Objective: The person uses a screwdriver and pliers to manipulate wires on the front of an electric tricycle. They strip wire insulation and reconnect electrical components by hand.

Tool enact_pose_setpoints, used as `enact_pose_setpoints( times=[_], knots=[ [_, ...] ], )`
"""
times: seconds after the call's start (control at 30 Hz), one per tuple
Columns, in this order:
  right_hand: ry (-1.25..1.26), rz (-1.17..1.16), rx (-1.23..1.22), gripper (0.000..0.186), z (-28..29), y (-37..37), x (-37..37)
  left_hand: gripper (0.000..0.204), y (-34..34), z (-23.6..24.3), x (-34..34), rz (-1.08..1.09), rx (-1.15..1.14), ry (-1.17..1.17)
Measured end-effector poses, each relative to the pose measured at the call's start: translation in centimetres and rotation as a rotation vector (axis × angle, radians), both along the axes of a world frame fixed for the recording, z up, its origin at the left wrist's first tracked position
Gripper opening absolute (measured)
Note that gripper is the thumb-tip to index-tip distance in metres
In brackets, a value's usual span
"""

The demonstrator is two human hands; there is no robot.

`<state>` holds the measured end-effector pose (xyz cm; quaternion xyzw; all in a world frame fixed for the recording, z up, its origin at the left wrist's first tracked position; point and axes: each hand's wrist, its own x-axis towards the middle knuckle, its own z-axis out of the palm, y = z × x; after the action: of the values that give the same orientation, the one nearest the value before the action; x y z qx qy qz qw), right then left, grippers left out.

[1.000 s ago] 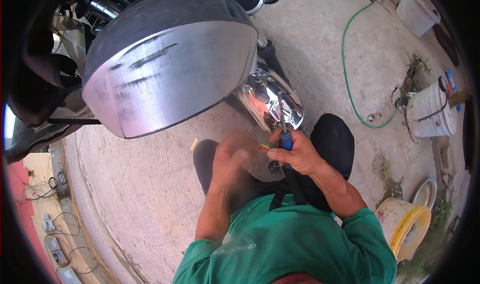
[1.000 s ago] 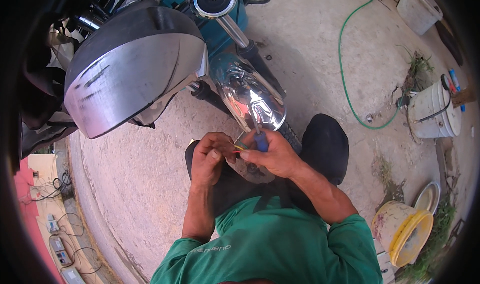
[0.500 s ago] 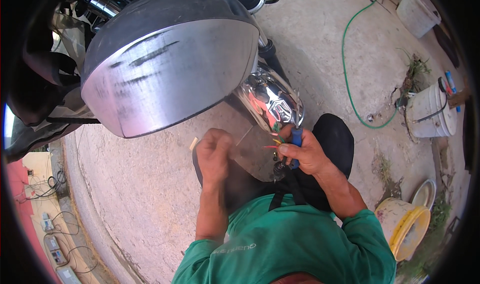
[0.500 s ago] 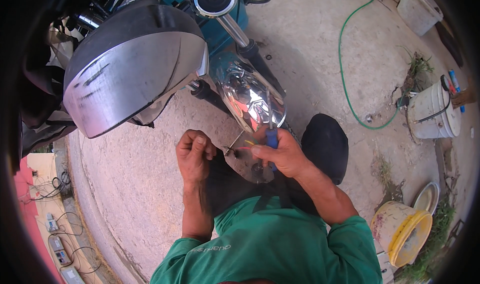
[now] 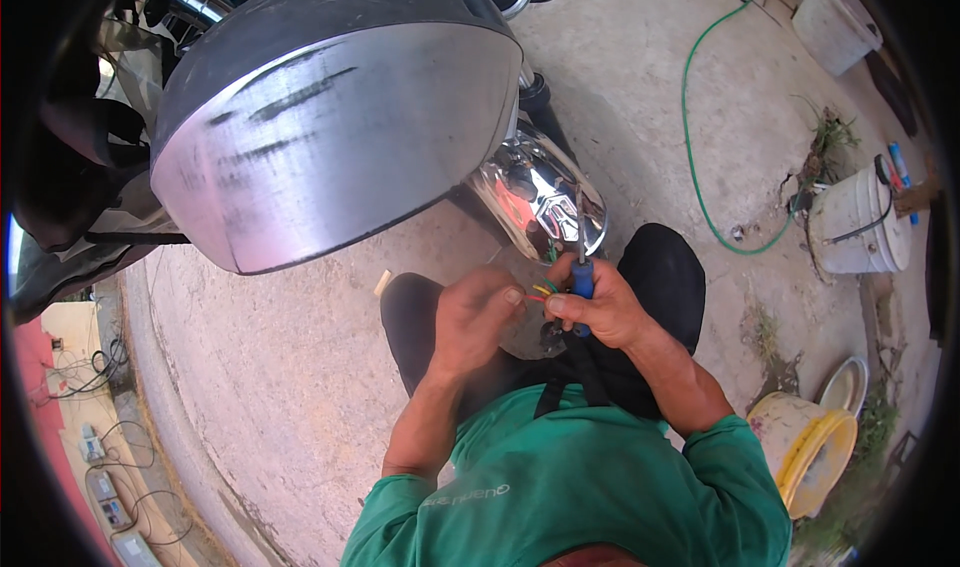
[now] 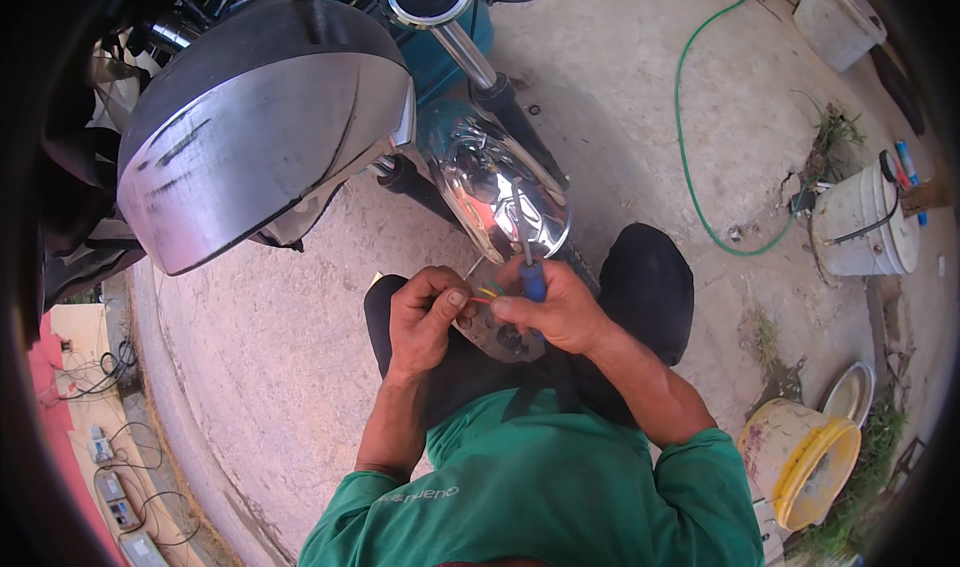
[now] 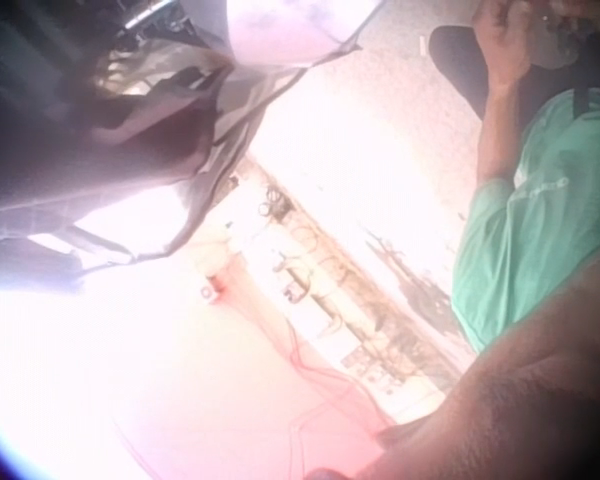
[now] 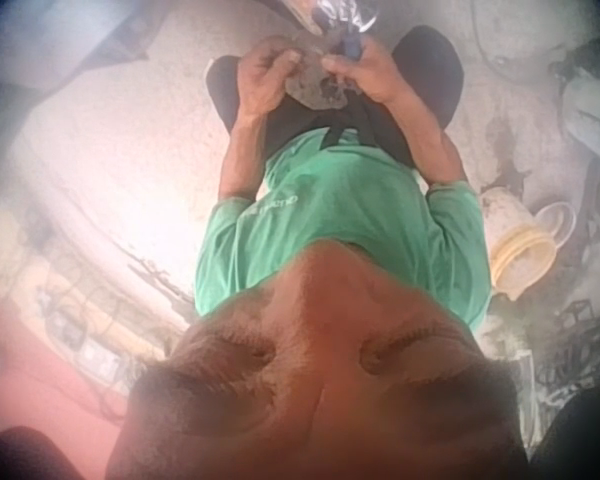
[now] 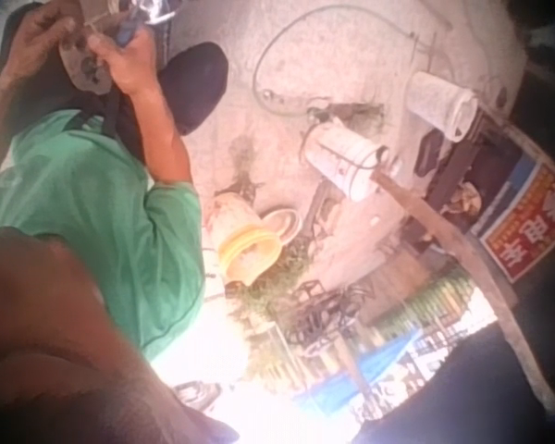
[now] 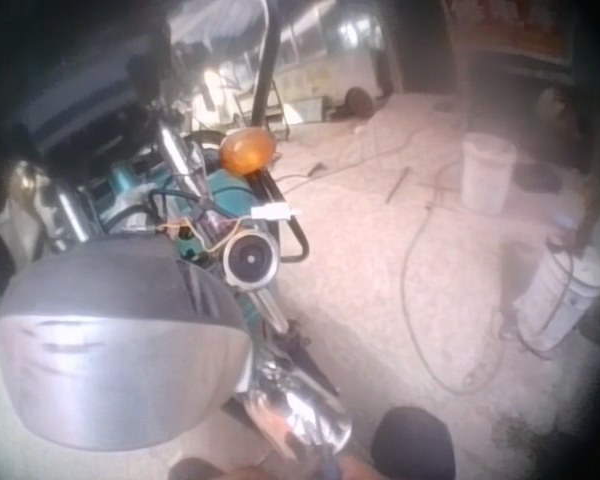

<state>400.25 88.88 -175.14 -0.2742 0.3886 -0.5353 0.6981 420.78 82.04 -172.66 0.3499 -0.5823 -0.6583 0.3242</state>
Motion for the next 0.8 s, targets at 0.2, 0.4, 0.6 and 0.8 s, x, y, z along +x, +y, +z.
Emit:
enact_pose_setpoints(
  times=[0.2,0.4,0.6,0.8],
  knots=[
    [0.059,0.084,-0.143,0.025,0.0,-0.4,0.5,0.012,0.3,0.2,-0.7,-0.001,0.027,0.032],
    [0.098,0.021,-0.141,0.015,-0.8,-0.3,0.2,0.014,1.1,0.6,-1.9,0.094,0.076,0.101],
    [0.353,0.2,-0.176,0.024,0.0,-0.2,-0.9,0.005,0.9,-0.5,-0.2,-0.074,-0.099,-0.059],
    [0.676,0.223,-0.114,0.035,-7.7,0.6,2.3,0.011,1.3,-1.6,5.2,0.032,-0.215,-0.219]
  ],
)
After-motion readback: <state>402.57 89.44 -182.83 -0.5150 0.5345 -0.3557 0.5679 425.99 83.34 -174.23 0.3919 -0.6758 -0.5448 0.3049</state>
